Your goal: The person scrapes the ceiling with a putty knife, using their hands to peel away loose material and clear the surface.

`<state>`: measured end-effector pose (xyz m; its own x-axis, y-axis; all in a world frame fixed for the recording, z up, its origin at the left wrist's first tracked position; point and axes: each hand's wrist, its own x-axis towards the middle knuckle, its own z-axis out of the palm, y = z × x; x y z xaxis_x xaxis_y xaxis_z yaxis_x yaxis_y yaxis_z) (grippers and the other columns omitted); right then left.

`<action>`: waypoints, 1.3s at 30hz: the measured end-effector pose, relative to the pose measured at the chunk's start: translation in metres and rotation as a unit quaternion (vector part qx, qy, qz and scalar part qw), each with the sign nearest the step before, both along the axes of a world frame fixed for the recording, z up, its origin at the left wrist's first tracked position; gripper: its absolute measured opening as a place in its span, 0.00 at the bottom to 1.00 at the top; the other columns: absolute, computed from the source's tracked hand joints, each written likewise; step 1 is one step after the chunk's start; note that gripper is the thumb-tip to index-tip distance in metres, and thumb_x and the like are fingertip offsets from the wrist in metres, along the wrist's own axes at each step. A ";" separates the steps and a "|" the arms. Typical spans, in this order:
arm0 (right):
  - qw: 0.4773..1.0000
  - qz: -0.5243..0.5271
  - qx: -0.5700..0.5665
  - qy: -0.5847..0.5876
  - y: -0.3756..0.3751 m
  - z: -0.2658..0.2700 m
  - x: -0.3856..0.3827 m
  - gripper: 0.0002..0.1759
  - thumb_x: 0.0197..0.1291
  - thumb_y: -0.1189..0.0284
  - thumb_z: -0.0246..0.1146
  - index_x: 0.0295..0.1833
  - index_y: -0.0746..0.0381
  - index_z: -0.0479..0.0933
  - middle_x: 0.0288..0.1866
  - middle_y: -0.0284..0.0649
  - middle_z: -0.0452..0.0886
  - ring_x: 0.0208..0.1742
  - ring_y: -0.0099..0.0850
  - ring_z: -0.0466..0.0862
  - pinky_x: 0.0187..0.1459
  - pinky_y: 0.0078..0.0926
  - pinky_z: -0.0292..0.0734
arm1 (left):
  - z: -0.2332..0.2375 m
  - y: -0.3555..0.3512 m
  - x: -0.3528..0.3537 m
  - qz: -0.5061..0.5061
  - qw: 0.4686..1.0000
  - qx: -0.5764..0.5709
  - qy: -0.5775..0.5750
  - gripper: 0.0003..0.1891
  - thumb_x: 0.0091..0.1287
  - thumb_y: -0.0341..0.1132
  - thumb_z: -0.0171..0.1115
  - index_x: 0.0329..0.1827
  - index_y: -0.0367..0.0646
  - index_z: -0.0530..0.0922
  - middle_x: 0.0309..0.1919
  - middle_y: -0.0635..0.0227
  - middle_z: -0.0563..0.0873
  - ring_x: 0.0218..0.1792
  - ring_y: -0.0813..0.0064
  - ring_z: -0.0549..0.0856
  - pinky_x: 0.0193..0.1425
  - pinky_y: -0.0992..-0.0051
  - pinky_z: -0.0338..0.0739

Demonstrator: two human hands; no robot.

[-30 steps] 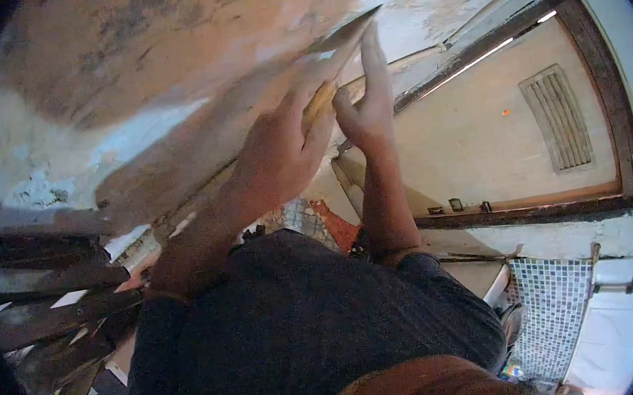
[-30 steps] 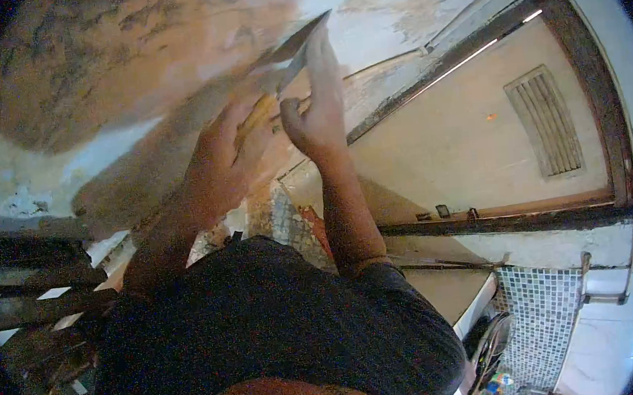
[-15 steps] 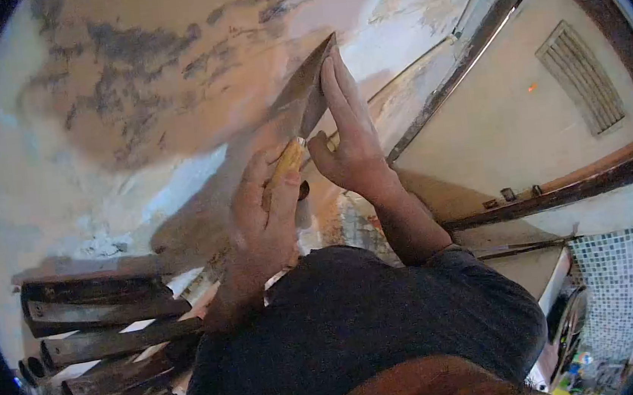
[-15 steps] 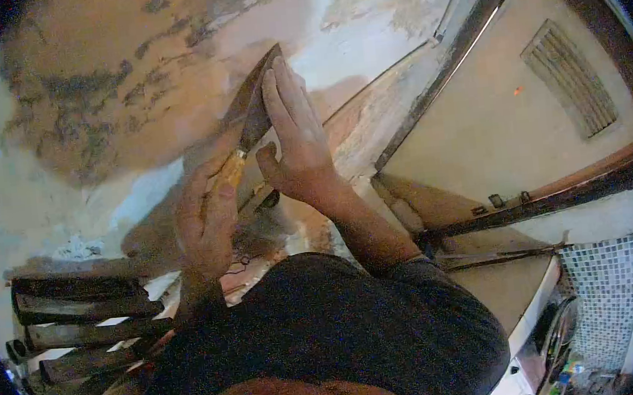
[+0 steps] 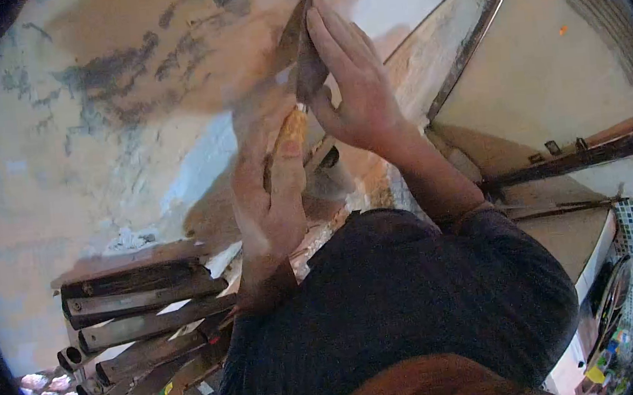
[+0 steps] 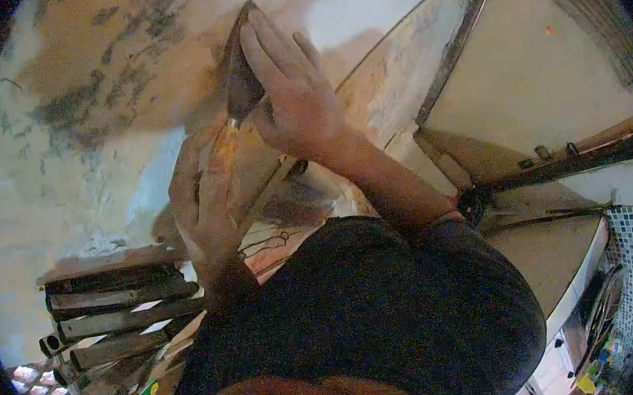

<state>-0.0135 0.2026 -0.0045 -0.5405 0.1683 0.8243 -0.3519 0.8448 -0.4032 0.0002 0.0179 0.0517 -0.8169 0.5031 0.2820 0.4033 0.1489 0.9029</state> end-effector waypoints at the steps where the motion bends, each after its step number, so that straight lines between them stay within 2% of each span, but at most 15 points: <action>1: 1.000 -0.003 0.005 -0.013 0.000 0.003 0.004 0.47 0.47 0.79 0.62 0.78 0.67 0.57 0.79 0.57 0.57 0.78 0.54 0.61 0.76 0.48 0.54 | 0.000 0.001 0.002 -0.016 0.999 0.036 -0.003 0.21 0.75 0.39 0.53 0.63 0.31 0.76 0.54 0.58 0.82 0.41 0.78 0.80 0.46 0.77 0.74; 4: 1.000 0.027 0.012 -0.011 -0.008 0.000 0.007 0.48 0.46 0.79 0.62 0.78 0.68 0.57 0.79 0.57 0.58 0.77 0.55 0.62 0.76 0.46 0.55 | -0.003 -0.011 0.007 0.013 0.999 0.049 0.019 0.19 0.74 0.38 0.54 0.61 0.34 0.78 0.48 0.65 0.83 0.31 0.85 0.73 0.34 0.83 0.68; 8: 1.000 -0.012 -0.007 -0.006 -0.002 0.001 -0.004 0.51 0.43 0.79 0.61 0.79 0.67 0.55 0.80 0.56 0.56 0.78 0.52 0.60 0.77 0.49 0.53 | -0.002 0.006 -0.010 0.077 0.990 -0.062 0.099 0.18 0.74 0.40 0.55 0.59 0.35 0.79 0.49 0.59 0.85 0.45 0.73 0.80 0.52 0.71 0.74; 12: 1.000 0.012 0.011 -0.002 -0.004 0.003 0.003 0.52 0.42 0.79 0.62 0.80 0.66 0.53 0.80 0.55 0.55 0.78 0.52 0.61 0.76 0.50 0.54 | -0.001 -0.007 0.000 0.033 0.998 0.012 0.059 0.16 0.75 0.37 0.55 0.59 0.36 0.79 0.51 0.58 0.85 0.51 0.69 0.81 0.59 0.70 0.72; 13: 1.000 0.007 0.012 0.006 -0.001 0.003 -0.001 0.52 0.42 0.79 0.62 0.80 0.66 0.53 0.80 0.55 0.55 0.78 0.52 0.61 0.76 0.50 0.54 | 0.007 -0.011 0.005 0.063 0.996 -0.026 -0.061 0.16 0.74 0.34 0.55 0.60 0.36 0.78 0.52 0.58 0.84 0.53 0.70 0.80 0.61 0.70 0.72; 16: 0.999 -0.008 -0.035 0.007 -0.003 -0.004 -0.005 0.52 0.43 0.78 0.61 0.79 0.65 0.53 0.81 0.55 0.55 0.78 0.52 0.61 0.77 0.51 0.53 | -0.007 0.013 -0.015 0.056 0.998 -0.006 0.038 0.17 0.74 0.35 0.56 0.60 0.33 0.78 0.53 0.58 0.84 0.54 0.71 0.80 0.62 0.71 0.71; 18: 1.000 -0.026 -0.004 -0.014 0.006 0.001 -0.002 0.51 0.47 0.72 0.65 0.79 0.67 0.52 0.81 0.56 0.53 0.80 0.50 0.59 0.75 0.56 0.54 | -0.001 0.010 -0.015 0.027 0.999 0.017 -0.001 0.18 0.73 0.35 0.58 0.60 0.33 0.78 0.52 0.58 0.84 0.55 0.71 0.80 0.63 0.71 0.71; 20: 0.999 -0.026 -0.012 -0.035 -0.004 0.005 0.005 0.52 0.42 0.78 0.62 0.79 0.66 0.54 0.81 0.55 0.55 0.79 0.51 0.60 0.76 0.52 0.54 | 0.005 -0.007 -0.010 0.045 0.985 -0.030 0.166 0.22 0.72 0.41 0.58 0.62 0.35 0.78 0.47 0.64 0.86 0.39 0.79 0.80 0.42 0.79 0.73; 21: 0.999 -0.014 -0.008 -0.034 -0.008 0.004 0.006 0.52 0.42 0.78 0.63 0.79 0.67 0.54 0.80 0.55 0.56 0.78 0.51 0.61 0.76 0.52 0.54 | 0.007 -0.008 0.000 0.027 0.998 0.026 0.052 0.21 0.72 0.39 0.57 0.63 0.35 0.78 0.58 0.60 0.83 0.51 0.74 0.80 0.55 0.76 0.73; 24: 1.000 -0.007 -0.022 -0.013 -0.002 0.004 -0.005 0.52 0.41 0.78 0.63 0.78 0.67 0.55 0.80 0.54 0.56 0.77 0.51 0.62 0.76 0.51 0.55 | 0.004 0.012 -0.008 0.073 0.996 -0.015 0.042 0.22 0.72 0.41 0.56 0.62 0.34 0.78 0.55 0.62 0.84 0.45 0.76 0.80 0.50 0.78 0.73; 25: 0.999 -0.030 -0.022 -0.011 0.004 0.006 -0.006 0.53 0.41 0.78 0.64 0.79 0.67 0.54 0.80 0.53 0.56 0.78 0.50 0.61 0.76 0.51 0.55 | -0.007 0.013 -0.027 0.062 0.990 -0.050 0.119 0.21 0.72 0.41 0.57 0.62 0.35 0.79 0.42 0.69 0.84 0.33 0.82 0.76 0.37 0.82 0.69; 28: 0.999 -0.046 -0.018 0.011 0.007 0.003 -0.002 0.53 0.41 0.78 0.63 0.79 0.65 0.54 0.81 0.53 0.55 0.79 0.50 0.59 0.76 0.52 0.56 | -0.003 0.014 -0.022 0.047 0.983 -0.031 0.177 0.20 0.72 0.41 0.58 0.62 0.39 0.80 0.27 0.79 0.77 0.23 0.88 0.67 0.26 0.83 0.58; 30: 0.999 0.015 -0.023 -0.037 -0.002 0.003 0.008 0.53 0.42 0.78 0.63 0.79 0.64 0.54 0.81 0.52 0.55 0.79 0.49 0.60 0.76 0.52 0.55 | -0.001 0.020 -0.018 0.051 0.988 -0.020 0.147 0.20 0.72 0.41 0.58 0.62 0.39 0.80 0.25 0.80 0.75 0.22 0.88 0.66 0.25 0.83 0.57; 33: 0.999 -0.036 0.012 -0.010 0.001 -0.004 -0.003 0.54 0.41 0.79 0.62 0.80 0.63 0.53 0.82 0.52 0.54 0.80 0.48 0.59 0.76 0.53 0.54 | -0.002 0.009 -0.005 0.085 0.996 -0.009 0.026 0.22 0.72 0.44 0.59 0.63 0.41 0.80 0.21 0.82 0.71 0.19 0.91 0.62 0.23 0.83 0.52; 39: 0.999 0.018 -0.031 0.000 -0.011 0.000 0.007 0.54 0.41 0.80 0.62 0.80 0.66 0.53 0.82 0.53 0.52 0.80 0.49 0.57 0.77 0.49 0.54 | -0.005 -0.007 0.002 0.064 0.997 0.000 0.030 0.23 0.73 0.43 0.58 0.64 0.37 0.78 0.21 0.83 0.70 0.19 0.92 0.61 0.22 0.84 0.51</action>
